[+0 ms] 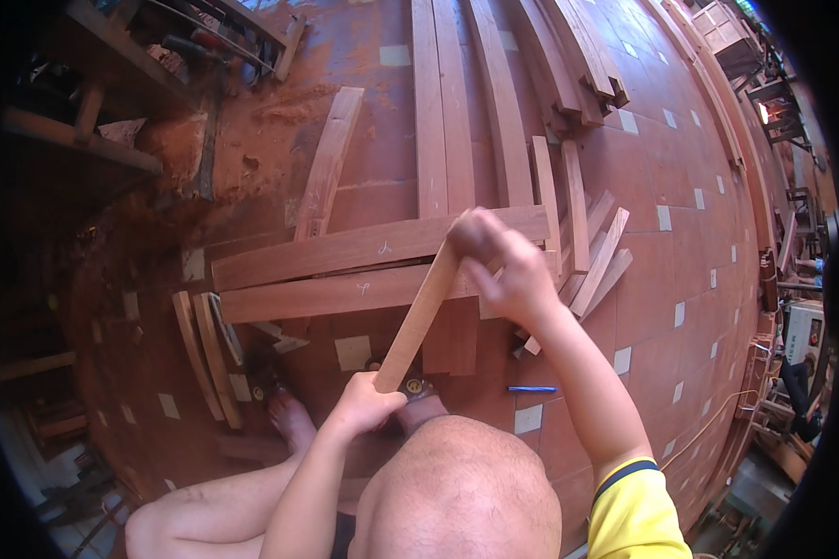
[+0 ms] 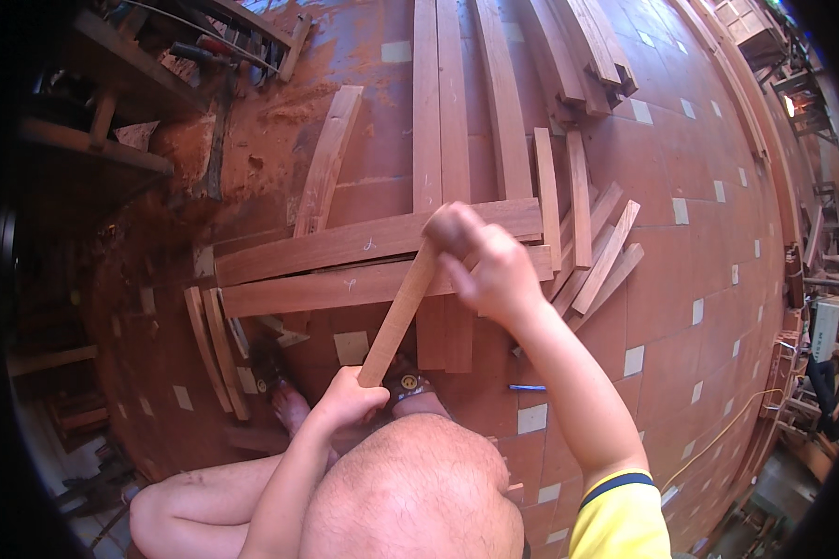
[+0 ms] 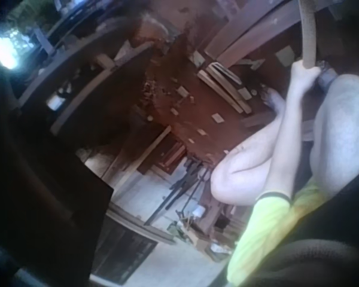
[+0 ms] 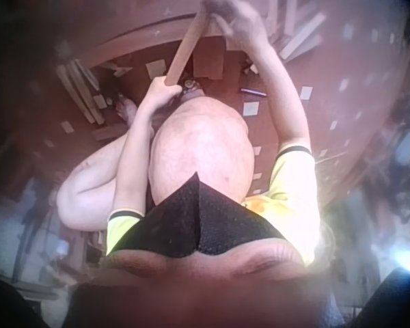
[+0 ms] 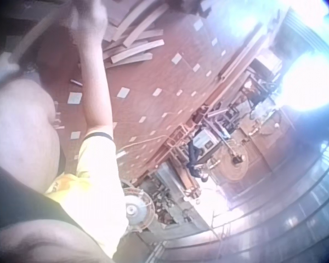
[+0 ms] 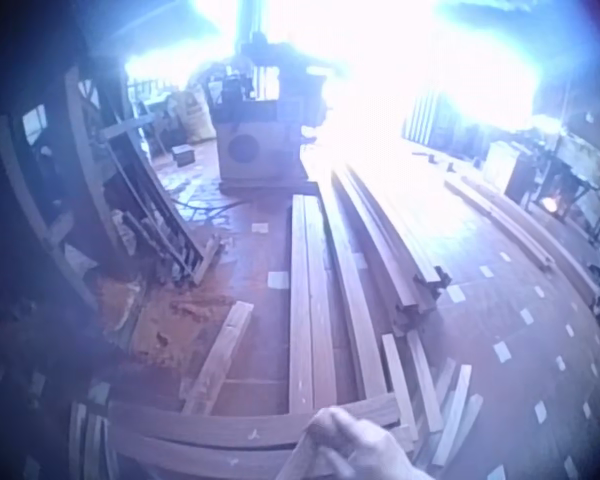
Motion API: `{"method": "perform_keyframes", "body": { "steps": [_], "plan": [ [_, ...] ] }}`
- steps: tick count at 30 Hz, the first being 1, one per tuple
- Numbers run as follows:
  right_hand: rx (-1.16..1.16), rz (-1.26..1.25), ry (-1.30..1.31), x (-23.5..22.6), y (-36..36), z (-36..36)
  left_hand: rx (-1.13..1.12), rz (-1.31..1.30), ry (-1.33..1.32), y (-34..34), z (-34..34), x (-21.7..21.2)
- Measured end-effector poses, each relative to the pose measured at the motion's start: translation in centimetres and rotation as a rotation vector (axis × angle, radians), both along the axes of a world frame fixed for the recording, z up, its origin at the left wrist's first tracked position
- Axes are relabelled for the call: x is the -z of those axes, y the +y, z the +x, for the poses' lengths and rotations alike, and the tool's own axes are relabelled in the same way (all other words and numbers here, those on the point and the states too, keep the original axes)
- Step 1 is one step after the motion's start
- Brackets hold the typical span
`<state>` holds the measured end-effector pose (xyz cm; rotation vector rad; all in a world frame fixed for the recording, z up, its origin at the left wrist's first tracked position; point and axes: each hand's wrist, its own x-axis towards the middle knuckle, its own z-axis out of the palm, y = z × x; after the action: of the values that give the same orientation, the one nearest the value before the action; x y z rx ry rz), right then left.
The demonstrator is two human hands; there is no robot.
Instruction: The person sands a small wooden plank with a sanding block while sitting on the floor. They then use a triangular ruler and a pen to mark a line on the plank.
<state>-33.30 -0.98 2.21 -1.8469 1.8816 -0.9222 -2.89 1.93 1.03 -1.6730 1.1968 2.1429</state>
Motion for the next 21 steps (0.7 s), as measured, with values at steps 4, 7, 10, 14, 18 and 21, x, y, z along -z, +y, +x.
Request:
{"method": "perform_keyframes", "body": {
  "steps": [4, 7, 10, 14, 18, 21],
  "plan": [
    [-0.143, -0.032, 0.028, -0.5, 2.2, 3.2, 0.033, 0.054, -0.04, -0.7, -0.3, -1.0],
    [-0.474, 0.2, -0.004, -3.0, 5.1, 5.8, 0.013, 0.046, -0.045, -0.8, -0.5, -1.4],
    [-0.258, 0.022, 0.077, -1.3, 2.3, 2.4, 0.004, 0.024, -0.034, -0.3, -0.3, -0.6],
    [0.151, 0.002, 0.089, -0.4, -0.1, -0.4, 0.037, 0.036, -0.04, -0.8, -0.4, -1.4],
    [-0.352, 0.149, 0.019, -1.9, 4.2, 4.5, 0.063, 0.025, -0.053, -1.0, -0.1, -1.1],
    [-0.444, 0.213, 0.13, -3.4, 3.6, 3.9, 0.006, 0.056, -0.047, -0.8, -0.3, -1.3]
  ]
}}
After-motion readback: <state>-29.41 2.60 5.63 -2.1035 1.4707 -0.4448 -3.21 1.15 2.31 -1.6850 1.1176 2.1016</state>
